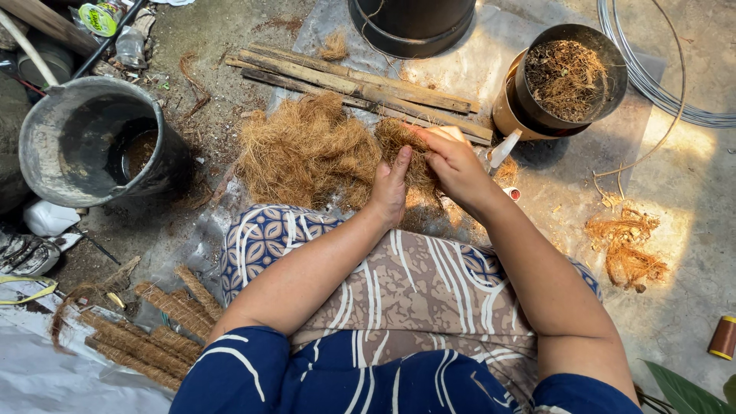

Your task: The person sits on the ground and processes a pile of coir fibers. They spray the fibers with water, then gather and compress them into a bundle. Finally, they tie the bundle with a string.

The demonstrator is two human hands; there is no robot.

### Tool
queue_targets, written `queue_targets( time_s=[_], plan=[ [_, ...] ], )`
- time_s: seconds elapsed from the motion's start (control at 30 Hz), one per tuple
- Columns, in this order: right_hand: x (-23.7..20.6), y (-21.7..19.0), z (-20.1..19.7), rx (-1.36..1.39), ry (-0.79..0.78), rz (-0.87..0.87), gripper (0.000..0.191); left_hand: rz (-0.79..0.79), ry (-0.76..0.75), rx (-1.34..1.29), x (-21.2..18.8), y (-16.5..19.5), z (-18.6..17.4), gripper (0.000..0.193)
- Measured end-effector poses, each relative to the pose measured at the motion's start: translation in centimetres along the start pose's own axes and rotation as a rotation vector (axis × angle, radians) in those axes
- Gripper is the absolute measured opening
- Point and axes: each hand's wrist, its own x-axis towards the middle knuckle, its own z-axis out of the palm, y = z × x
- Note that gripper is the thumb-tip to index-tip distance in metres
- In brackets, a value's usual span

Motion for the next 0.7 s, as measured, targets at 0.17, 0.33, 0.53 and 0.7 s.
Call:
queue_targets(
  time_s=[0.17, 0.33, 0.53, 0.7],
  plan=[
    [0.0, 2.3, 0.8, 0.436, 0.181, 0.243, 0.038, -0.038, 0.04, 0.12, -0.3, -0.4, 0.2, 0.09],
    [0.0, 4.0, 2.2, 0.728, 0.3, 0.327, 0.022, 0.026, 0.007, 0.052, -0.9, 1.2, 1.2, 0.101],
    [-0.8, 1.6, 1.5, -0.074, 0.179, 0.142, 0.026, -0.014, 0.164, 0.01, 0.0, 3.4, 1.1, 0.093],
    [-0.3, -1.3, 2.1, -0.022, 0.137, 0.093, 0.055, -0.011, 0.186, -0.105, 0.9, 3.9, 0.5, 0.079]
  ],
)
